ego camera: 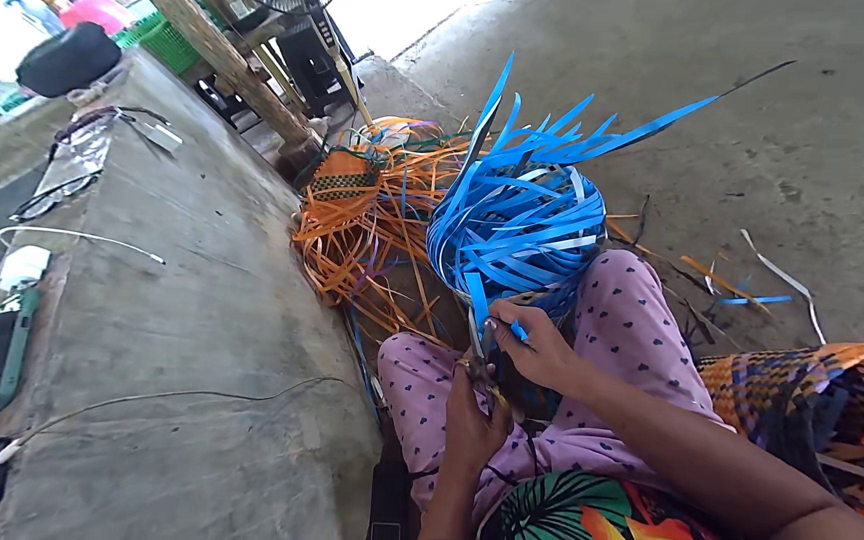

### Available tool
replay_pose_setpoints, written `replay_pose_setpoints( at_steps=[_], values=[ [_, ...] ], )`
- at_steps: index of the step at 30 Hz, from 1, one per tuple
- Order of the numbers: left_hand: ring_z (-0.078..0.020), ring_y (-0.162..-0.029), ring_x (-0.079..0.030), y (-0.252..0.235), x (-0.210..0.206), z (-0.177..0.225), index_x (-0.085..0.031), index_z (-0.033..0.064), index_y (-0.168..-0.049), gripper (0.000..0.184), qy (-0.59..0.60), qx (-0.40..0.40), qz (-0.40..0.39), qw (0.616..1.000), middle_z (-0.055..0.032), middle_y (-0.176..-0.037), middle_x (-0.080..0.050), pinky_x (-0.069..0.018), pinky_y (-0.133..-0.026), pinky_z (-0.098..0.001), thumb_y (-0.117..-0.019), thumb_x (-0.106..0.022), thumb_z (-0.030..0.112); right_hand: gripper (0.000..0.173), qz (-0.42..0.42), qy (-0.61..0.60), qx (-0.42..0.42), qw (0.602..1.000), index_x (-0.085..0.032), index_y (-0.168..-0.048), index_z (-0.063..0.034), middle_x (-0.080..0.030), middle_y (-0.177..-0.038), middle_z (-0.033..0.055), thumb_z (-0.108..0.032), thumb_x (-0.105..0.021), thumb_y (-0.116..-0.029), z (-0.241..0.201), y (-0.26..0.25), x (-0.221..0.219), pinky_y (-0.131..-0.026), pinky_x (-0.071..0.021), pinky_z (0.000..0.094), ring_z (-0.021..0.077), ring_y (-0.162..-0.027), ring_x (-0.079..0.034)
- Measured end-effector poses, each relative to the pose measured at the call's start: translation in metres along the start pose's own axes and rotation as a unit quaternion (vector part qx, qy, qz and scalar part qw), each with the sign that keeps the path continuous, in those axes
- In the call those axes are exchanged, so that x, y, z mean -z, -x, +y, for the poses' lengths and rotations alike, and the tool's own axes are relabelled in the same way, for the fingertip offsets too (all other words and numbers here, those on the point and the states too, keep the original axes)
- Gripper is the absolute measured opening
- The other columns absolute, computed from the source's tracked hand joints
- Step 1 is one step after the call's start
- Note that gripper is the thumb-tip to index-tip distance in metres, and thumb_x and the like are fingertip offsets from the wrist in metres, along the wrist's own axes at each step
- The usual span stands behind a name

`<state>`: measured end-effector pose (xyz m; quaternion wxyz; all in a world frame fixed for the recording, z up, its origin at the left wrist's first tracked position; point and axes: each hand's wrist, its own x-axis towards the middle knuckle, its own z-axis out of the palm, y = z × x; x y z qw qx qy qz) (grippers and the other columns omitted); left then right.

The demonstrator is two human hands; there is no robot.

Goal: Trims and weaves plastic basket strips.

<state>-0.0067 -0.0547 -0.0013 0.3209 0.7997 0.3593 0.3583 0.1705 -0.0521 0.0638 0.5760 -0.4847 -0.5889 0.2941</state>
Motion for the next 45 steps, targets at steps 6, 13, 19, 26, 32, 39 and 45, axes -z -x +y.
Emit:
replay_pose_setpoints(
  at_steps=[6, 13, 19, 26, 32, 39, 45],
  values=[
    [-0.0130, -0.100, -0.071, 0.003, -0.001, -0.004, -0.044, -0.0212, -0.131, 0.071, 0.045, 0.012, -0.030, 0.998, -0.0224, -0.115, -0.068, -0.0569, -0.089, -0.0277, -0.0803, -0.067, 0.023, 0.027, -0.017, -0.001, 0.028, 0.999, -0.064, -0.096, 0.0053, -0.057, -0.076, 0.0042, -0.010, -0.043, -0.1026, 0.003, 0.002, -0.003, -0.067, -0.0445, 0.0152, 0.0011, -0.069, -0.052],
    [-0.0071, -0.067, -0.067, 0.000, 0.000, 0.010, -0.045, -0.0160, -0.132, 0.046, 0.048, 0.058, -0.059, 0.995, -0.0106, -0.104, -0.074, -0.0549, -0.056, -0.0246, -0.0918, -0.057, 0.002, 0.032, -0.018, 0.020, 0.045, 0.999, -0.063, -0.091, 0.0028, -0.055, -0.074, 0.0044, -0.017, -0.043, -0.1060, 0.004, 0.002, -0.003, -0.066, -0.0447, 0.0188, 0.0037, -0.068, -0.052],
    [0.0004, -0.068, -0.066, 0.001, -0.002, 0.009, -0.046, -0.0151, -0.129, 0.041, 0.081, 0.038, -0.046, 0.995, -0.0063, -0.100, -0.075, -0.0528, -0.058, -0.0170, -0.0930, -0.056, 0.001, 0.030, -0.012, 0.038, 0.057, 0.998, -0.063, -0.090, 0.0024, -0.056, -0.073, 0.0062, -0.015, -0.043, -0.1050, 0.005, 0.003, -0.006, -0.065, -0.0446, 0.0201, 0.0063, -0.068, -0.052],
    [-0.0007, -0.059, -0.060, 0.002, 0.000, 0.007, -0.045, -0.0213, -0.124, 0.051, 0.078, 0.038, -0.017, 0.996, -0.0080, -0.081, -0.067, -0.0527, -0.054, -0.0203, -0.0912, -0.060, 0.016, 0.029, -0.025, 0.101, 0.106, 0.989, -0.066, -0.094, 0.0016, -0.065, -0.081, 0.0145, -0.016, -0.045, -0.1045, 0.007, 0.010, -0.014, -0.071, -0.0527, 0.0295, 0.0199, -0.076, -0.065],
    [0.0025, -0.061, -0.059, 0.004, -0.003, 0.007, -0.049, -0.0164, -0.120, 0.036, 0.099, 0.030, -0.008, 0.995, -0.0025, -0.081, -0.066, -0.0519, -0.056, -0.0163, -0.0944, -0.055, 0.009, 0.028, -0.023, 0.102, 0.106, 0.989, -0.067, -0.095, 0.0016, -0.067, -0.084, 0.0147, -0.016, -0.046, -0.1042, 0.009, 0.011, -0.013, -0.074, -0.0535, 0.0297, 0.0204, -0.079, -0.066],
    [0.0045, -0.077, -0.066, -0.001, 0.002, 0.014, -0.044, -0.0124, -0.126, 0.040, 0.167, 0.024, -0.006, 0.986, 0.0020, -0.096, -0.071, -0.0560, -0.066, -0.0155, -0.1010, -0.056, 0.016, 0.028, 0.016, 0.129, 0.112, 0.985, -0.069, -0.091, -0.0012, -0.067, -0.078, 0.0113, -0.019, -0.051, -0.1027, 0.013, 0.013, -0.011, -0.069, -0.0517, 0.0273, 0.0185, -0.074, -0.064],
    [-0.0032, -0.083, -0.073, 0.002, -0.002, 0.011, -0.043, -0.0115, -0.130, 0.036, 0.186, 0.048, -0.026, 0.981, 0.0001, -0.099, -0.074, -0.0615, -0.071, -0.0221, -0.1053, -0.050, 0.014, 0.028, 0.030, 0.135, 0.068, 0.988, -0.070, -0.093, -0.0011, -0.067, -0.075, 0.0107, -0.019, -0.051, -0.1024, 0.013, 0.018, -0.006, -0.067, -0.0515, 0.0267, 0.0155, -0.070, -0.063]
  ],
)
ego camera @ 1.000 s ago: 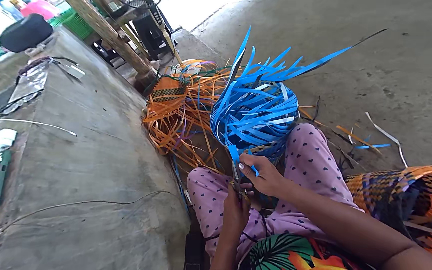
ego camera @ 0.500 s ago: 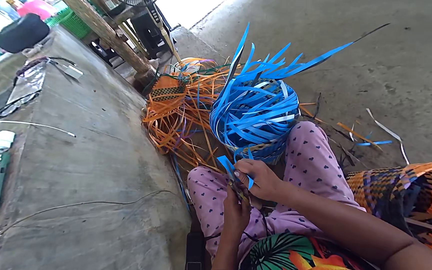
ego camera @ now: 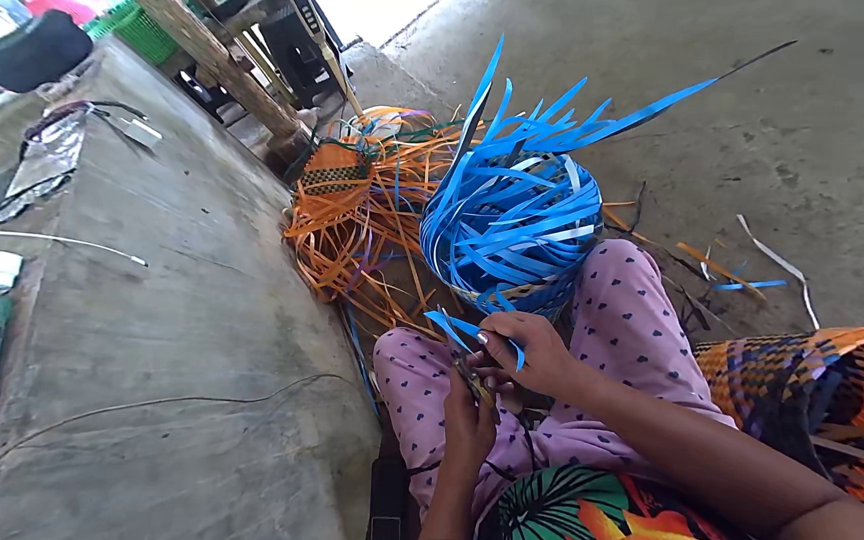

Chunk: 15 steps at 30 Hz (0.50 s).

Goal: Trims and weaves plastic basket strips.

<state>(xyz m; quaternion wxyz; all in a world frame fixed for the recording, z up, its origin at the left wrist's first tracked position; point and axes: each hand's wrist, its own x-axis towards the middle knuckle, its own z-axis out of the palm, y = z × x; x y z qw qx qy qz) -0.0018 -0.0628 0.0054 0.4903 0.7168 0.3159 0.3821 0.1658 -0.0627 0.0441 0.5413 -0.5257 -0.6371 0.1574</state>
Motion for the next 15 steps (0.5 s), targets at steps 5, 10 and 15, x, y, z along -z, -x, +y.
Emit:
replay_pose_setpoints(
  at_steps=[5, 10, 15],
  values=[
    [-0.0061, -0.077, -0.073, -0.001, -0.001, -0.005, -0.043, -0.0121, -0.131, 0.034, 0.022, 0.040, 0.017, 0.999, -0.0005, -0.095, -0.075, -0.0618, -0.067, -0.0236, -0.1008, -0.051, 0.003, 0.029, 0.002, -0.021, -0.004, 1.000, -0.069, -0.094, -0.0003, -0.065, -0.075, 0.0098, -0.019, -0.049, -0.1038, 0.002, 0.006, 0.007, -0.063, -0.0489, 0.0226, 0.0114, -0.067, -0.060],
    [-0.0097, -0.070, -0.070, -0.033, 0.003, -0.011, -0.043, -0.0095, -0.134, 0.034, 0.052, 0.134, 0.094, 0.985, -0.0031, -0.088, -0.070, -0.0611, -0.062, -0.0259, -0.1016, -0.050, -0.001, 0.032, 0.003, -0.047, -0.031, 0.998, -0.067, -0.093, 0.0021, -0.062, -0.073, 0.0074, -0.020, -0.048, -0.1050, -0.001, 0.013, 0.024, -0.061, -0.0453, 0.0168, 0.0042, -0.065, -0.054],
    [-0.0144, -0.072, -0.072, -0.089, 0.001, -0.034, -0.040, -0.0081, -0.135, 0.031, 0.114, 0.203, 0.161, 0.959, -0.0135, -0.111, -0.070, -0.0615, -0.067, -0.0297, -0.1059, -0.045, 0.002, 0.028, 0.032, -0.118, -0.068, 0.990, -0.065, -0.097, 0.0044, -0.060, -0.073, -0.0022, -0.016, -0.047, -0.1055, -0.002, 0.017, 0.045, -0.058, -0.0478, 0.0122, -0.0052, -0.060, -0.053]
  ],
)
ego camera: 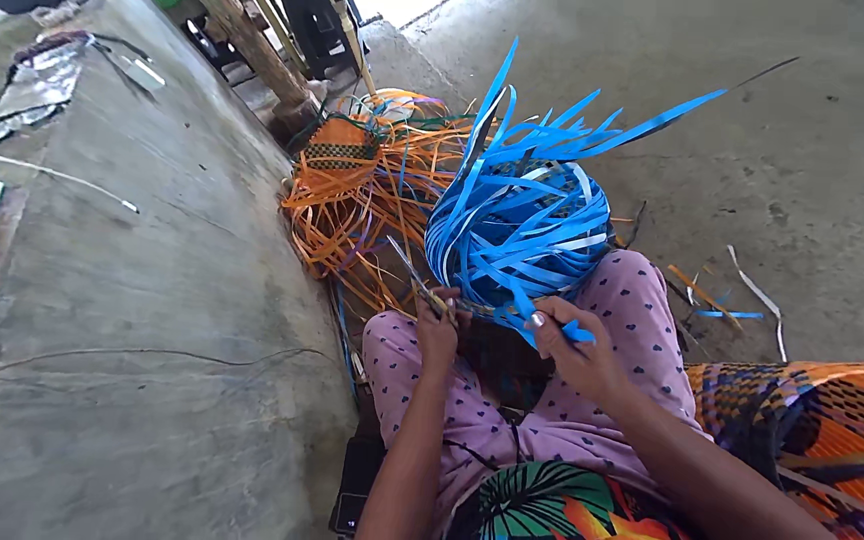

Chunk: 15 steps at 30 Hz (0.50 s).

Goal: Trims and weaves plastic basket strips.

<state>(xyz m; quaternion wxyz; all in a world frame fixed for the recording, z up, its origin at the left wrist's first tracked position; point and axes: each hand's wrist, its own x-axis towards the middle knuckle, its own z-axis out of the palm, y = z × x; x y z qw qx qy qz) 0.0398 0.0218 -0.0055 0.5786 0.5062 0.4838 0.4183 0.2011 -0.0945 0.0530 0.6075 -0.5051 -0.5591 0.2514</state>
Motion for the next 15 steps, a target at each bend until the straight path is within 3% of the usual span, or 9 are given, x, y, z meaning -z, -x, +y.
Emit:
replay_pose_setpoints(
  at_steps=[2, 4, 6, 7, 9, 11, 13, 15],
  values=[
    [-0.0154, -0.071, -0.071, -0.020, -0.009, -0.003, -0.039, -0.0048, -0.135, 0.029, 0.050, 0.034, 0.007, 0.998, -0.0143, -0.115, -0.068, -0.0607, -0.065, -0.0292, -0.1065, -0.044, 0.001, 0.025, 0.013, -0.048, -0.010, 0.999, -0.063, -0.097, -0.0008, -0.060, -0.074, -0.0075, -0.015, -0.045, -0.1069, 0.001, 0.000, 0.004, -0.059, -0.0508, 0.0131, -0.0054, -0.061, -0.056],
    [-0.0151, -0.069, -0.070, -0.033, -0.018, -0.007, -0.039, -0.0031, -0.135, 0.030, 0.092, 0.052, 0.006, 0.994, -0.0142, -0.115, -0.069, -0.0591, -0.061, -0.0279, -0.1053, -0.046, -0.001, 0.022, 0.021, -0.081, 0.004, 0.996, -0.062, -0.100, -0.0088, -0.065, -0.080, -0.0101, -0.019, -0.045, -0.1085, 0.005, 0.002, 0.007, -0.068, -0.0569, 0.0185, -0.0016, -0.070, -0.063],
    [-0.0130, -0.065, -0.068, -0.039, -0.024, -0.011, -0.040, -0.0026, -0.134, 0.033, 0.114, 0.052, 0.011, 0.992, -0.0118, -0.102, -0.070, -0.0574, -0.059, -0.0255, -0.1030, -0.051, -0.003, 0.019, 0.011, -0.088, 0.041, 0.995, -0.063, -0.114, -0.0149, -0.071, -0.097, -0.0066, -0.030, -0.053, -0.1071, 0.011, 0.005, 0.009, -0.084, -0.0608, 0.0286, 0.0069, -0.090, -0.070],
    [-0.0128, -0.065, -0.066, -0.040, -0.025, -0.012, -0.040, -0.0029, -0.135, 0.035, 0.123, 0.051, 0.015, 0.991, -0.0108, -0.096, -0.068, -0.0574, -0.059, -0.0253, -0.1017, -0.053, -0.004, 0.026, -0.004, -0.078, 0.061, 0.995, -0.060, -0.123, -0.0178, -0.071, -0.111, -0.0032, -0.035, -0.059, -0.1038, 0.014, 0.006, 0.009, -0.095, -0.0582, 0.0334, 0.0118, -0.106, -0.069],
    [-0.0133, -0.064, -0.066, -0.039, -0.026, -0.015, -0.040, -0.0044, -0.135, 0.039, 0.138, 0.047, 0.034, 0.989, -0.0104, -0.090, -0.064, -0.0586, -0.059, -0.0261, -0.0992, -0.057, -0.005, 0.061, -0.019, -0.008, 0.100, 0.995, -0.051, -0.141, -0.0238, -0.059, -0.139, 0.0018, -0.053, -0.071, -0.0918, 0.020, 0.012, 0.007, -0.111, -0.0472, 0.0404, 0.0176, -0.132, -0.055],
    [-0.0139, -0.065, -0.066, -0.038, -0.023, -0.016, -0.042, -0.0052, -0.134, 0.041, 0.148, 0.045, 0.052, 0.987, -0.0100, -0.088, -0.062, -0.0601, -0.061, -0.0272, -0.0975, -0.060, -0.005, 0.087, -0.010, 0.119, 0.136, 0.984, -0.037, -0.151, -0.0320, -0.038, -0.157, 0.0006, -0.072, -0.071, -0.0807, 0.027, 0.025, 0.001, -0.120, -0.0339, 0.0413, 0.0176, -0.149, -0.033],
    [-0.0147, -0.065, -0.068, -0.036, -0.020, -0.017, -0.043, -0.0045, -0.134, 0.042, 0.158, 0.044, 0.064, 0.984, -0.0102, -0.086, -0.064, -0.0605, -0.062, -0.0277, -0.0964, -0.062, -0.006, 0.098, 0.013, 0.199, 0.166, 0.966, -0.029, -0.154, -0.0401, -0.026, -0.164, -0.0033, -0.075, -0.074, -0.0749, 0.038, 0.044, -0.006, -0.124, -0.0264, 0.0468, 0.0214, -0.155, -0.022],
    [-0.0162, -0.068, -0.070, -0.033, -0.017, -0.019, -0.044, -0.0034, -0.134, 0.042, 0.171, 0.043, 0.058, 0.983, -0.0106, -0.086, -0.066, -0.0614, -0.064, -0.0287, -0.0968, -0.061, -0.007, 0.094, 0.031, 0.246, 0.174, 0.953, -0.031, -0.152, -0.0378, -0.027, -0.163, -0.0034, -0.068, -0.078, -0.0759, 0.054, 0.061, -0.012, -0.125, -0.0241, 0.0495, 0.0228, -0.155, -0.021]
  ],
)
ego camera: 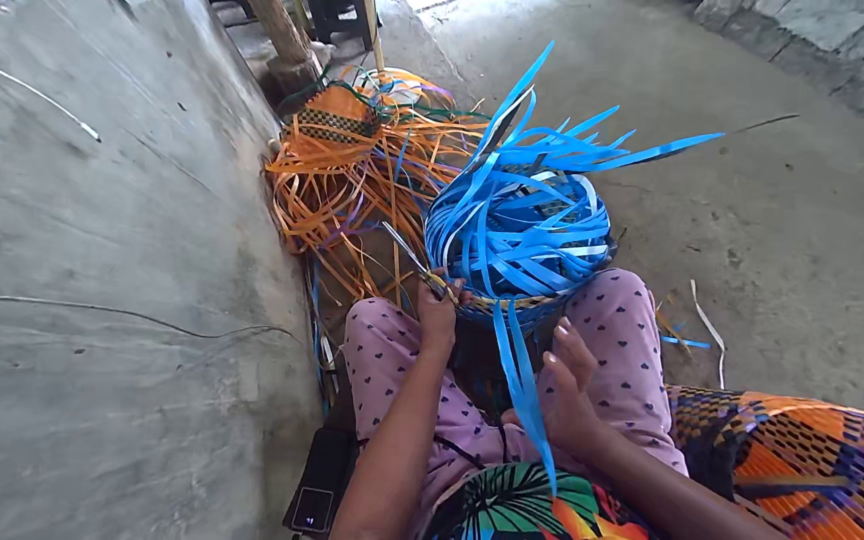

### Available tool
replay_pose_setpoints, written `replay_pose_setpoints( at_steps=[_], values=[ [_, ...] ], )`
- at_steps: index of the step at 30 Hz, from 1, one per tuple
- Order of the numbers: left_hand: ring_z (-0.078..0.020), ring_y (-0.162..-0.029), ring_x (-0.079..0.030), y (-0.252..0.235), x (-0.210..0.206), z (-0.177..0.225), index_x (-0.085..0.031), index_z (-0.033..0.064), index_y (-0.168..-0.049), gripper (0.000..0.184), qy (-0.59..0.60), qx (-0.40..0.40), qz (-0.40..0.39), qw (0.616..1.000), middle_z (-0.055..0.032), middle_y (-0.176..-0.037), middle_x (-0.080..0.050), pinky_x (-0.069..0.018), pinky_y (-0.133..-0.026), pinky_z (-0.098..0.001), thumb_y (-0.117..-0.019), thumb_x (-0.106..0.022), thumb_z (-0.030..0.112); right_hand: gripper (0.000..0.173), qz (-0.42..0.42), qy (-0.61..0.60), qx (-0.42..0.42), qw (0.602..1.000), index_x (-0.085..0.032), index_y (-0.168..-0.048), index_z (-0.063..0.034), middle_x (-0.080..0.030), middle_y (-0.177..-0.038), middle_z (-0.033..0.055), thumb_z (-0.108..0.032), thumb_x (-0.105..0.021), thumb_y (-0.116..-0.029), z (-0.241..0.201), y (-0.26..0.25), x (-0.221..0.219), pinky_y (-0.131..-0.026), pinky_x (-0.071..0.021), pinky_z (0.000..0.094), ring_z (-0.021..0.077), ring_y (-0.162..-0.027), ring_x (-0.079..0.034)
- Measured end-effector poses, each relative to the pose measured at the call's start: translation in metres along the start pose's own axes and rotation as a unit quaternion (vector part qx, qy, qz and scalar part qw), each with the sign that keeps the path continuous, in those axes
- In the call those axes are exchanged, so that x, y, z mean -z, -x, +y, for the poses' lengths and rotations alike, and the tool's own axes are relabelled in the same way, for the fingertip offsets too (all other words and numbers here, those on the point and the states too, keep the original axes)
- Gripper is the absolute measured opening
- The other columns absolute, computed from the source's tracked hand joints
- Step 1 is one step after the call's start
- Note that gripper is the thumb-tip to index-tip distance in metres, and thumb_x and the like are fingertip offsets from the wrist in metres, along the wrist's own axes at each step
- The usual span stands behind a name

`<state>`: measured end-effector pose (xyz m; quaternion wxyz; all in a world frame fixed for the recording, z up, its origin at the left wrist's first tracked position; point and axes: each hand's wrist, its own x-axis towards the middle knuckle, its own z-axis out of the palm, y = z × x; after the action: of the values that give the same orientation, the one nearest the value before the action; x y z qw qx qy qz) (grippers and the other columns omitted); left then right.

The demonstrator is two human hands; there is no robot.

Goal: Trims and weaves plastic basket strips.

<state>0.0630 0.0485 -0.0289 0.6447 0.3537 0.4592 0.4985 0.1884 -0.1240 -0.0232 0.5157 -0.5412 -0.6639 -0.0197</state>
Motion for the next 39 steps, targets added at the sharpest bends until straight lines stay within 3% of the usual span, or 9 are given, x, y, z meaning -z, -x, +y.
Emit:
replay_pose_setpoints(
  at_steps=[6, 12, 15, 20, 23, 26, 33, 37, 39],
  values=[
    [-0.0214, -0.082, -0.075, 0.003, 0.009, 0.000, -0.042, -0.0030, -0.137, 0.033, 0.012, -0.006, -0.022, 1.000, -0.0148, -0.106, -0.072, -0.0629, -0.073, -0.0336, -0.1045, -0.049, -0.001, 0.075, -0.094, 0.055, -0.086, 0.990, -0.047, -0.148, 0.0027, -0.036, -0.152, 0.0351, -0.037, -0.071, -0.0896, 0.011, 0.001, -0.011, -0.117, -0.0360, 0.0355, 0.0337, -0.145, -0.038],
    [-0.0205, -0.073, -0.073, -0.007, 0.026, 0.000, -0.042, -0.0035, -0.136, 0.029, 0.014, 0.003, 0.050, 0.999, -0.0159, -0.106, -0.071, -0.0616, -0.065, -0.0328, -0.1072, -0.043, 0.001, 0.018, -0.176, 0.046, 0.045, 0.982, -0.074, -0.110, -0.0171, -0.050, -0.149, 0.0192, -0.022, -0.063, -0.0969, 0.030, -0.010, -0.026, -0.123, -0.0276, 0.0558, 0.0426, -0.148, -0.034],
    [-0.0198, -0.069, -0.071, -0.012, 0.035, 0.004, -0.042, -0.0035, -0.134, 0.027, 0.033, 0.022, 0.094, 0.995, -0.0156, -0.100, -0.070, -0.0604, -0.061, -0.0316, -0.1082, -0.043, 0.003, 0.015, -0.200, 0.121, 0.125, 0.964, -0.076, -0.101, -0.0218, -0.051, -0.151, 0.0193, -0.019, -0.062, -0.0969, 0.046, -0.025, -0.037, -0.116, -0.0258, 0.0700, 0.0522, -0.143, -0.038],
    [-0.0173, -0.066, -0.069, -0.017, 0.044, 0.006, -0.042, -0.0026, -0.134, 0.026, 0.069, 0.067, 0.126, 0.987, -0.0135, -0.094, -0.067, -0.0592, -0.059, -0.0292, -0.1098, -0.042, 0.007, 0.060, -0.257, 0.152, 0.136, 0.945, -0.068, -0.134, -0.0228, -0.047, -0.154, 0.0214, -0.004, -0.078, -0.0780, 0.067, -0.078, -0.061, -0.110, -0.0206, 0.0814, 0.0526, -0.145, -0.036],
    [-0.0165, -0.067, -0.069, -0.019, 0.046, 0.002, -0.042, -0.0035, -0.135, 0.028, 0.063, 0.070, 0.122, 0.988, -0.0130, -0.093, -0.068, -0.0585, -0.058, -0.0293, -0.1094, -0.042, 0.006, 0.033, -0.249, 0.173, 0.075, 0.950, -0.073, -0.125, -0.0151, -0.044, -0.157, 0.0180, -0.023, -0.069, -0.0935, 0.078, -0.110, -0.075, -0.113, -0.0192, 0.0776, 0.0469, -0.149, -0.032],
    [-0.0176, -0.067, -0.069, -0.019, 0.046, 0.003, -0.040, -0.0029, -0.138, 0.030, 0.047, 0.088, 0.103, 0.990, -0.0136, -0.094, -0.067, -0.0587, -0.059, -0.0300, -0.1097, -0.042, 0.007, 0.039, -0.245, 0.202, -0.041, 0.947, -0.068, -0.133, -0.0125, -0.045, -0.156, 0.0185, -0.027, -0.067, -0.0970, 0.094, -0.135, -0.080, -0.111, -0.0264, 0.0739, 0.0458, -0.149, -0.032],
    [-0.0174, -0.063, -0.068, -0.021, 0.038, 0.003, -0.043, -0.0027, -0.135, 0.028, 0.029, 0.110, 0.091, 0.989, -0.0141, -0.089, -0.067, -0.0576, -0.055, -0.0282, -0.1083, -0.046, 0.006, 0.066, -0.462, 0.273, -0.328, 0.778, -0.054, -0.144, -0.0004, -0.031, -0.159, 0.0282, -0.036, -0.074, -0.0923, 0.135, -0.162, -0.087, -0.111, -0.0307, 0.0684, 0.0493, -0.145, -0.031],
    [-0.0191, -0.064, -0.069, -0.021, 0.039, 0.002, -0.044, -0.0023, -0.136, 0.029, 0.028, 0.116, 0.089, 0.989, -0.0146, -0.089, -0.068, -0.0589, -0.056, -0.0293, -0.1083, -0.046, 0.006, 0.057, -0.614, 0.278, -0.375, 0.636, -0.050, -0.145, 0.0054, -0.024, -0.164, 0.0286, -0.033, -0.056, -0.1028, 0.138, -0.145, -0.088, -0.116, -0.0180, 0.0721, 0.0506, -0.150, -0.021],
    [-0.0187, -0.064, -0.069, -0.021, 0.041, 0.002, -0.044, -0.0020, -0.137, 0.030, 0.031, 0.119, 0.091, 0.988, -0.0139, -0.089, -0.067, -0.0585, -0.055, -0.0290, -0.1086, -0.046, 0.007, 0.054, -0.648, 0.287, -0.378, 0.596, -0.046, -0.147, 0.0080, -0.034, -0.159, 0.0310, -0.028, -0.049, -0.1063, 0.120, -0.146, -0.081, -0.115, -0.0259, 0.0682, 0.0494, -0.148, -0.030]
  ],
)
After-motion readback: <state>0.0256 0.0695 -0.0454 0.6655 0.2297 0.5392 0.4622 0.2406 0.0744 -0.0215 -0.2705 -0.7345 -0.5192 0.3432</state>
